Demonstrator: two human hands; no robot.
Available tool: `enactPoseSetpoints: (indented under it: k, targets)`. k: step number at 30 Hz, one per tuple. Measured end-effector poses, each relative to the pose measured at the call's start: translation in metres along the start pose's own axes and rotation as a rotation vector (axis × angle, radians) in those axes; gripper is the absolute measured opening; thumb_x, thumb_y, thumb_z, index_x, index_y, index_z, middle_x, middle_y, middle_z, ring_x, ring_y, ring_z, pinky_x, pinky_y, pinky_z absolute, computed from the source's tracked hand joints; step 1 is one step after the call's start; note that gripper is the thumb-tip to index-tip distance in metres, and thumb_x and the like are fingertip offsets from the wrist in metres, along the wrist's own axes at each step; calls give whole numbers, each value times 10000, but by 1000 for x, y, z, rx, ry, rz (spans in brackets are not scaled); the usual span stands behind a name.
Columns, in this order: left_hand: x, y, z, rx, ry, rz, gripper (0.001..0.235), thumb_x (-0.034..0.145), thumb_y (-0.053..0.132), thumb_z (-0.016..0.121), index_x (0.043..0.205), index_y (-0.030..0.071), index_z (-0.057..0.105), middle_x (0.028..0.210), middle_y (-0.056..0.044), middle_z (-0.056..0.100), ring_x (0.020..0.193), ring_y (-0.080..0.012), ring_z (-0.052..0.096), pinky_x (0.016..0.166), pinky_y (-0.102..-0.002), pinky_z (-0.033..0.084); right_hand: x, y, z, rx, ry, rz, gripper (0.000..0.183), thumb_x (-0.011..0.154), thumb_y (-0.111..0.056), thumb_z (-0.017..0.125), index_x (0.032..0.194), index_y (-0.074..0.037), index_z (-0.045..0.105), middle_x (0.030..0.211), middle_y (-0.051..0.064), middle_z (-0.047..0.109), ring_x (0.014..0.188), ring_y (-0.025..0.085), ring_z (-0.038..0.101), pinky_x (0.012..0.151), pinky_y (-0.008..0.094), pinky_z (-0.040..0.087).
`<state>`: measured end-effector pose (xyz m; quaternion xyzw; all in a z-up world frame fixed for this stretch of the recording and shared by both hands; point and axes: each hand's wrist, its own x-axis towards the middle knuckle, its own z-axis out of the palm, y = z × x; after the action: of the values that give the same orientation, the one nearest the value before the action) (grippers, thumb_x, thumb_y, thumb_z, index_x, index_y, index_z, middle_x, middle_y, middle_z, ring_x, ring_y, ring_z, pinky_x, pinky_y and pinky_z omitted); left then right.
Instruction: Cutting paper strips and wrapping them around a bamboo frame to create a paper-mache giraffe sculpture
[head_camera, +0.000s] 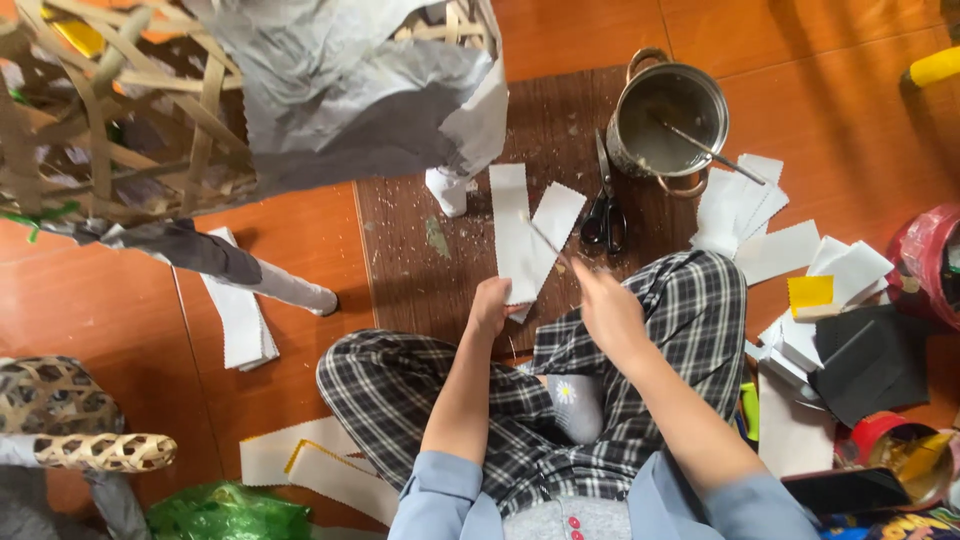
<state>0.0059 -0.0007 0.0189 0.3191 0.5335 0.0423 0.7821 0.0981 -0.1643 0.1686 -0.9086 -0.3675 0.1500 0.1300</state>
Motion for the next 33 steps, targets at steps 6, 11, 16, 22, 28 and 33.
enactPoseSetpoints:
  k: [6, 11, 16, 22, 28, 33]
  targets:
    - [-13, -9, -33, 875, -233, 673, 282, 695, -1, 799, 923, -13, 632, 891, -179, 561, 801, -276, 594, 666, -320, 557, 79, -41, 14, -7, 1, 74, 459, 910, -170, 457, 1335, -307, 567, 928, 120, 656, 775, 364, 695, 704, 506, 574]
    - [-99, 56, 2, 535, 64, 273, 444, 885, 3, 527, 1320, -57, 463, 1181, -358, 553, 867, -394, 681, 687, -398, 644, 100, -16, 61, 40, 10, 55, 500, 913, -90, 437, 1376, -260, 516, 921, 135, 639, 774, 379, 697, 700, 513, 578]
    - [-64, 23, -17, 1059, 20, 406, 530, 818, -16, 436, 1271, 194, 614, 1131, -119, 712, 1161, -327, 620, 1126, -532, 299, 91, -8, 44, 73, -71, 135, 549, 899, -22, 399, 1427, -156, 468, 967, 197, 662, 823, 405, 700, 733, 548, 570]
    - [-66, 20, -21, 1027, 68, 682, 491, 755, -107, 489, 1137, 115, 704, 835, -164, 730, 894, -342, 705, 801, -454, 554, 104, -30, 39, 44, 16, -6, 483, 922, -58, 448, 1385, -172, 523, 924, 179, 668, 801, 395, 709, 709, 548, 576]
    - [-80, 36, -12, 983, 144, 700, 307, 783, -1, 621, 995, 182, 748, 821, -59, 753, 811, -270, 721, 775, -367, 555, 87, 28, -55, -53, 442, 264, 187, 994, -316, 531, 1059, -326, 706, 705, 41, 639, 709, 292, 713, 616, 431, 582]
    - [-93, 53, -1, 905, 250, 1144, 179, 661, 86, 825, 791, 162, 729, 1039, -38, 552, 984, -282, 550, 889, -367, 457, 79, 89, -83, -286, 525, 51, 165, 940, -208, 662, 1103, -231, 678, 1129, 179, 527, 1060, 438, 531, 785, 621, 485]
